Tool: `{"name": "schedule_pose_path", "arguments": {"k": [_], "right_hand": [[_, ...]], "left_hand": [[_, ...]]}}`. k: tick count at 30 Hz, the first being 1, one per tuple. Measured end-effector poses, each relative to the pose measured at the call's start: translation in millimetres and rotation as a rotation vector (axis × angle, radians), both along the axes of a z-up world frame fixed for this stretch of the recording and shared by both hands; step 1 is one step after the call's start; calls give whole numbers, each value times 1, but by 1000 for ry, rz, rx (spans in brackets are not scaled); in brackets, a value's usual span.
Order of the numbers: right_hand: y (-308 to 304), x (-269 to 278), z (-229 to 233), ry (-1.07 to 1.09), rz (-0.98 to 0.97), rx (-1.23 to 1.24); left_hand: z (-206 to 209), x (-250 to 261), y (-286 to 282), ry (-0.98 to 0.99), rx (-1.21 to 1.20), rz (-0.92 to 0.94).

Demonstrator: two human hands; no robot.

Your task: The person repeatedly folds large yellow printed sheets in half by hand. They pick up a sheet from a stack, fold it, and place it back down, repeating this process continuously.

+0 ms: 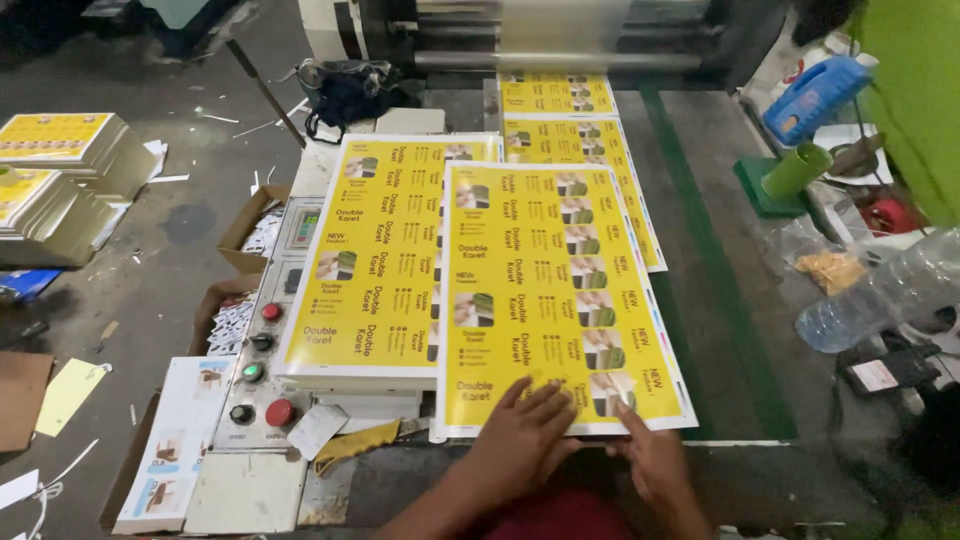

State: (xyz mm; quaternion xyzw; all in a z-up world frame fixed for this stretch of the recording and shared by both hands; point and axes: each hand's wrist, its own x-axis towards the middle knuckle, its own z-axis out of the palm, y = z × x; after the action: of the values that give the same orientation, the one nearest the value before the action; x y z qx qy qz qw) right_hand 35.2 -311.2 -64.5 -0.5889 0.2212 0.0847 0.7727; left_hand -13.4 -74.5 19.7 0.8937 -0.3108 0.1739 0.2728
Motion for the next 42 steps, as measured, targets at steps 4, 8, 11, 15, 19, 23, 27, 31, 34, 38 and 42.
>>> {"name": "schedule_pose_path", "arguments": {"k": [4,8,11,15,19,23,27,31,34,38,42], "right_hand": [[-57,-3,-36,-136,-62,-48],[-122,-16,-89,-117,-73,-67],[-153,-25,-111,-100,-76,-114],[-151,-23,-94,18,-44,-210],[-136,-2,-113,43,4,-205],[-129,35,-144,-43,-5,-245],[-111,76,-138,-18,-3,-222],[-107,111,-141,13,-11,-115],[-109,102,-127,16,24,30],[-110,66,-107,12,130,63],[-96,32,-79,45,222,54]], "left_hand": [[-13,20,46,-25,71,188],[-53,29,93,95,309,521],[-62,22,108,115,336,619],[-45,11,108,61,370,614],[-15,7,113,146,331,565],[-3,8,119,98,313,513],[7,9,117,143,253,526],[-9,15,126,175,281,590],[-14,18,137,156,228,658],[32,12,136,299,50,552],[32,15,146,214,-277,617]]}}
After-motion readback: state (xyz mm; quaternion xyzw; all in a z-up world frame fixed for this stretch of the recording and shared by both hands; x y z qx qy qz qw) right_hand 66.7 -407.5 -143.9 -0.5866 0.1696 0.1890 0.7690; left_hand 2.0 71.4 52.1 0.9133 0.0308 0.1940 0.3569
